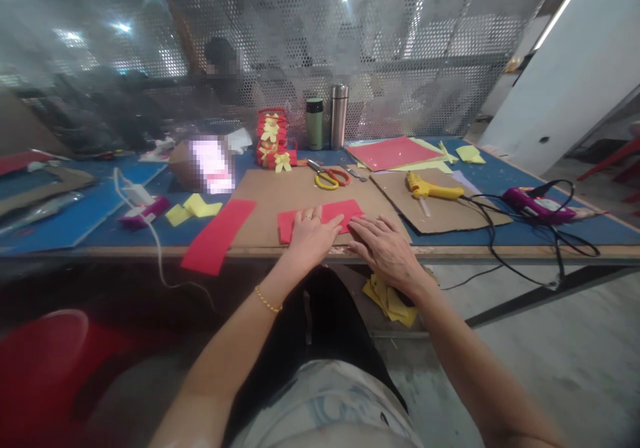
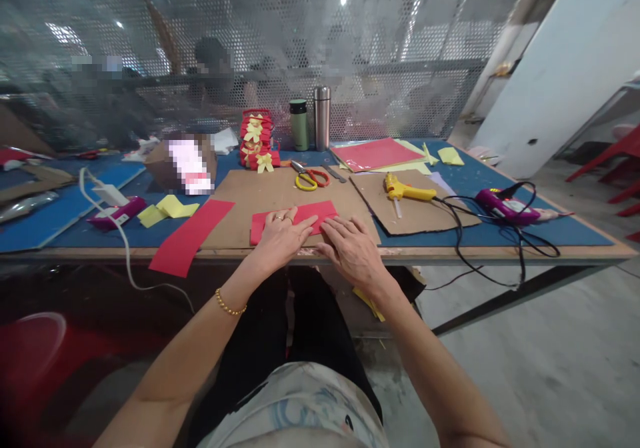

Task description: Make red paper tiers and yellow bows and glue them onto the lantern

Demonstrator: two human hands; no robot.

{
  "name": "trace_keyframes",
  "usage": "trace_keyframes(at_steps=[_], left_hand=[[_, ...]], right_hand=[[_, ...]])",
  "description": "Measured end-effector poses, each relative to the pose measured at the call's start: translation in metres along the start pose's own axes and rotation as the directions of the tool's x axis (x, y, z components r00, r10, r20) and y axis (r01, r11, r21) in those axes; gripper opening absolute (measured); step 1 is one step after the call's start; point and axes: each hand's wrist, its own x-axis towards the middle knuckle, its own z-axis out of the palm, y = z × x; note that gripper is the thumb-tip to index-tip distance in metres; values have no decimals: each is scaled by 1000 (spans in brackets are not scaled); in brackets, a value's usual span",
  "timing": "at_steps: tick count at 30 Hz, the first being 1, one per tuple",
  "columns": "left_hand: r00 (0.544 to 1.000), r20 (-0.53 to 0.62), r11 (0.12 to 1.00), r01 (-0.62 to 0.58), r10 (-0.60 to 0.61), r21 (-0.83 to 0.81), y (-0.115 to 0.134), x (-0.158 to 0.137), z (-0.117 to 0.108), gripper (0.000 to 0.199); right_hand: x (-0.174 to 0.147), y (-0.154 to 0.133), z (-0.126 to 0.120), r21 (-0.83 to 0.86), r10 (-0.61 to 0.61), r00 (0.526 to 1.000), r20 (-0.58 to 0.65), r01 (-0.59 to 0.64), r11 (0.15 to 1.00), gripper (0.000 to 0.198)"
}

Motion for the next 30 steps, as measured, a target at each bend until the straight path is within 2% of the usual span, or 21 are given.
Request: trace_keyframes(at_steps=[14, 27, 30], left_hand=[[997, 74, 997, -17, 23, -78, -10, -8, -4, 60], [998, 66, 997, -10, 15, -72, -7, -10, -5, 59], [998, 55, 998, -20, 23, -67, -7, -11, -5, 59]], right_hand=[[0, 0, 3, -26, 8, 1000, 5, -8, 1000, 41], [12, 0, -1, -85, -4, 1000, 3, 5, 996, 39], [16, 0, 3, -79, -38, 999, 39, 41, 996, 46]])
